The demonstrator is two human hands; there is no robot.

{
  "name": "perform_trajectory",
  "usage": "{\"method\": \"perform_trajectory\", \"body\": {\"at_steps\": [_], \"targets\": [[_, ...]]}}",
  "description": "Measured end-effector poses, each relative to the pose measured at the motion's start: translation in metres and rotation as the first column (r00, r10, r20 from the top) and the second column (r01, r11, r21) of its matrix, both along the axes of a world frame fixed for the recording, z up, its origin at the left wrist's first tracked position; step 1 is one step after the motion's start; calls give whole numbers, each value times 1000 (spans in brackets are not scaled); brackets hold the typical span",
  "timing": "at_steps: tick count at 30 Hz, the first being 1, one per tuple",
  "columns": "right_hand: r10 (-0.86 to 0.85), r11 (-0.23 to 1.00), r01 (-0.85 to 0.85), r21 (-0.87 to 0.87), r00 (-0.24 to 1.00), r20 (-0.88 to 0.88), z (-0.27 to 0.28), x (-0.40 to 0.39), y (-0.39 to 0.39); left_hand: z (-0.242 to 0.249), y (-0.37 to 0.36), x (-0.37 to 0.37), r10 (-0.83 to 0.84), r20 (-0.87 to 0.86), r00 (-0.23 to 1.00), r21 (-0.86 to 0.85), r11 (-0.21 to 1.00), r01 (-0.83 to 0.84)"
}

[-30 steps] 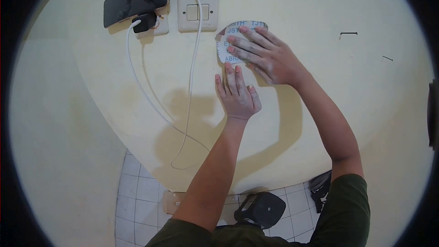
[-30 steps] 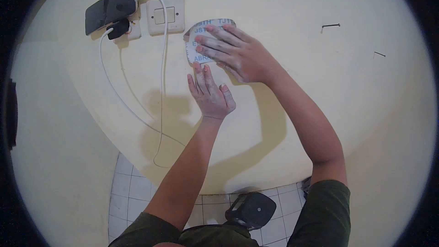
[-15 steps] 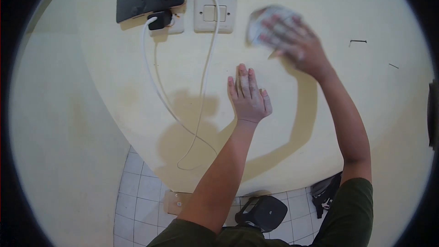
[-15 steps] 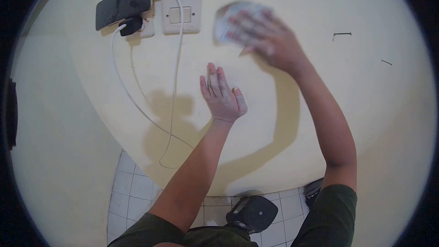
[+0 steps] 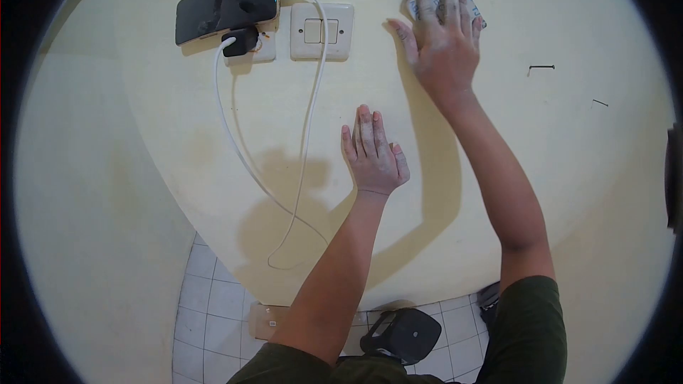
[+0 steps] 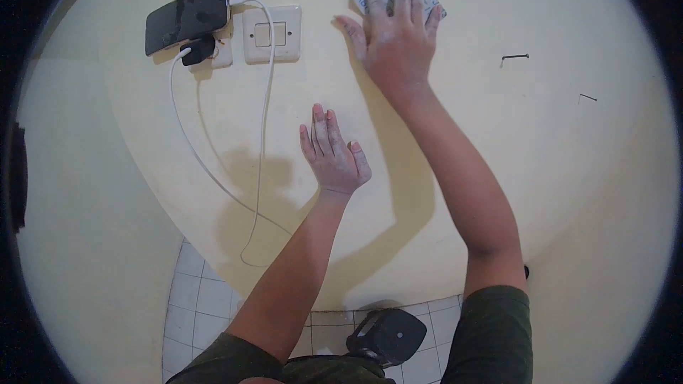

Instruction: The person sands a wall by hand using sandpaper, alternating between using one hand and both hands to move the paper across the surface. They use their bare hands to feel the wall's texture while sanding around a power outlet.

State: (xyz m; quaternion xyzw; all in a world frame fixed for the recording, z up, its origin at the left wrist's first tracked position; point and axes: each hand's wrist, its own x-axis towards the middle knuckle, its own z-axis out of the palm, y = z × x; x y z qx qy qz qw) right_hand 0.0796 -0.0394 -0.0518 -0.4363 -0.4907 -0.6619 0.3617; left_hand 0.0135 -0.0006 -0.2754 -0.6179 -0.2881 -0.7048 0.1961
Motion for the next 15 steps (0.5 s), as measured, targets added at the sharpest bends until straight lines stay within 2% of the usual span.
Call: {"method": "perform_trajectory", "body": {"at_steps": [2,5,8,11,15], "targets": [[-102,993,101,52,995,13,-2,-1,11,2,2,0,-4,6,1000,2,1000,4],[169,974,-135,-180,967,188,-22,3,7,-1,-1,-1,-16,-1,1000,-15,1000,16],[255,908,-47,-417,851,459,-26,26,-1,2,1,-1,-16,-4,1000,-4,1000,16],[428,824,-351,-444,900,83,-26,3,-14,0,0,-2,-18,-2,1000,-4,1000,18],[348,875,-323,-361,938,4,-28,-28,-13,2,1,0,-3,6,1000,-11,1000,3]]}}
